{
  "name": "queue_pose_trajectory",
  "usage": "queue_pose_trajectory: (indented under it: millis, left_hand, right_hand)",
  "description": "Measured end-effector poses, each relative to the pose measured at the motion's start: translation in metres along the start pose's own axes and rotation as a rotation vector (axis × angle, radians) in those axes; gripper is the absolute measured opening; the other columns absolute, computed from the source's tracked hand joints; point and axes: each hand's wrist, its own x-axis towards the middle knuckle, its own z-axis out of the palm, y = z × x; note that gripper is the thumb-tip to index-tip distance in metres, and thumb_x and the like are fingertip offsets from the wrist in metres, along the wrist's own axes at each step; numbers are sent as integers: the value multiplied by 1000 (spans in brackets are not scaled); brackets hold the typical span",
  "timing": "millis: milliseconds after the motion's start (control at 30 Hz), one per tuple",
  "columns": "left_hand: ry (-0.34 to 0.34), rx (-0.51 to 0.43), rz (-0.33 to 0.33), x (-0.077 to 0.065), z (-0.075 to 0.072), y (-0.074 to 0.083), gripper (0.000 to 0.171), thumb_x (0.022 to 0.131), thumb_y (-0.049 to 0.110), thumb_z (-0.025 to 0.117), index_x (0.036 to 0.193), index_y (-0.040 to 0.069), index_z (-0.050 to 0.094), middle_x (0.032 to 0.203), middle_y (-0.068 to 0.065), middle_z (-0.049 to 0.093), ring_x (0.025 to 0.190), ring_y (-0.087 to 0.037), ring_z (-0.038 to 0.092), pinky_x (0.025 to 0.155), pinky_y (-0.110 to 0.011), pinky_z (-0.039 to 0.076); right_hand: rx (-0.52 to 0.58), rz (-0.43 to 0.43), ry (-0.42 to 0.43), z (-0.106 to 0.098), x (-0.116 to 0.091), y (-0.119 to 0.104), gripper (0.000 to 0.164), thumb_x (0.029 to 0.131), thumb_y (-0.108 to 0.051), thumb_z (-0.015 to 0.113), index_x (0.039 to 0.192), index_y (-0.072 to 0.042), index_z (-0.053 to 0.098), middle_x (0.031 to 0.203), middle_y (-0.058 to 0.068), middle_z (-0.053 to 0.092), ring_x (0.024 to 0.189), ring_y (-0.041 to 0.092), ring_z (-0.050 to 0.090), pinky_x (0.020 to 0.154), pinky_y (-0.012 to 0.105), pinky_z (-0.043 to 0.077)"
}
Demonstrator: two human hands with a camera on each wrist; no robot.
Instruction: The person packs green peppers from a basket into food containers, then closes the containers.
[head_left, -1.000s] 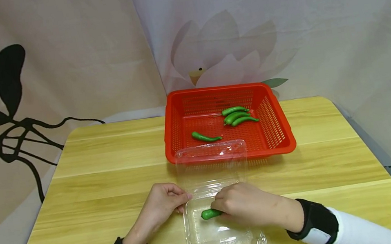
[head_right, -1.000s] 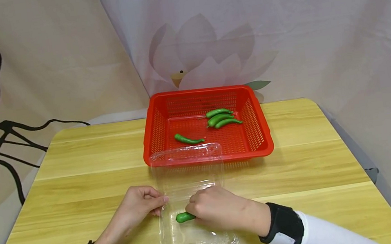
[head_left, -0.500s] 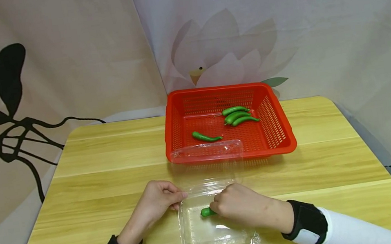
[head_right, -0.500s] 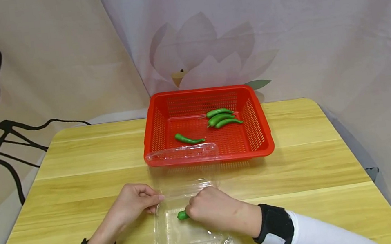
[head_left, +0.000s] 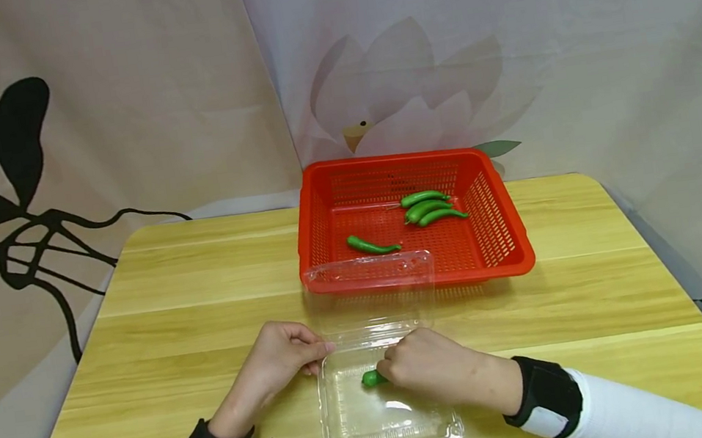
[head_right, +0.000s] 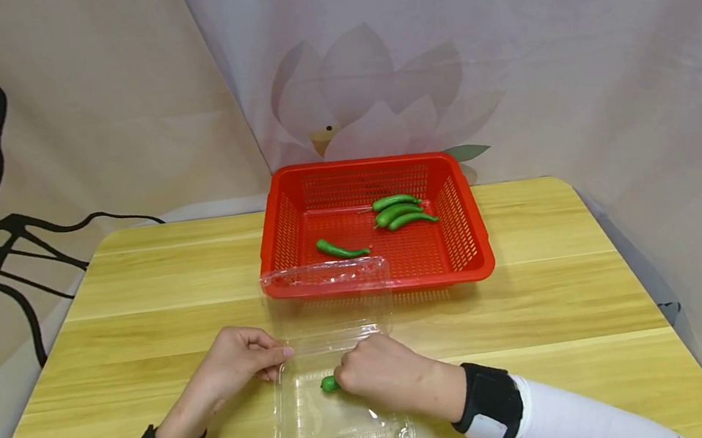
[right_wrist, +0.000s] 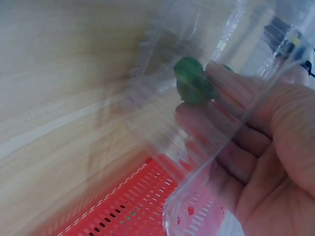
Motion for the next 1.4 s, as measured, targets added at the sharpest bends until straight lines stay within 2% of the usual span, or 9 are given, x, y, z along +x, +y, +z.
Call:
queue_pose_trajectory:
  millis: [133,500,833,933,1100,1233,1400]
  left_hand:
    - [-1,13,5,0,-1,0,18,89,10,85,85,-4,75,72,-9,71,60,-17,64,58,-30,58]
    - [1,10,-2,2,0,-2,17,89,9,84,86,-5,75,70,-6,70,58,-15,62,56,-30,56]
    - [-7,-1,5,0,0,0,15,89,6,83,88,-6,75,72,-7,70,61,-14,62,58,-28,57]
    - [-7,-12,-6,0,0,0,15,90,6,83,88,-6,74,71,-7,70,61,-14,62,57,-27,56]
    - [-2,-18,-16,0,1,0,14,90,5,83,88,-6,73,72,-8,71,60,-13,62,57,-26,56]
    - [-8,-21,-4,1,2,-1,13,91,3,81,90,-6,73,75,-12,73,61,-14,62,58,-26,57]
    - [-17,-29,10,1,1,-1,10,91,0,79,91,-8,72,79,-17,74,62,-14,63,59,-27,58]
  right_hand:
    - [-13,-4,-20,1,0,1,24,93,-25,82,76,-17,68,66,-10,60,52,3,47,47,19,41]
    - [-94,-12,-57,6,0,1,21,93,-23,81,77,-17,69,67,-10,62,53,5,54,46,22,44]
    - [-127,-12,-71,7,1,-1,23,95,-25,80,75,-18,68,64,-10,59,49,5,48,43,23,41]
    - [-104,-18,-38,6,1,0,25,94,-28,81,75,-19,68,64,-11,59,49,5,48,43,22,40]
    - [5,-45,68,-2,0,5,26,91,-28,83,76,-18,64,65,-11,58,52,3,49,47,18,40]
    - [69,-61,138,-19,0,11,23,90,-21,83,80,-17,63,68,-11,59,59,3,55,52,18,45]
    - [105,-59,258,-42,-1,20,16,88,-15,84,87,-15,68,74,-10,62,64,3,59,54,19,49]
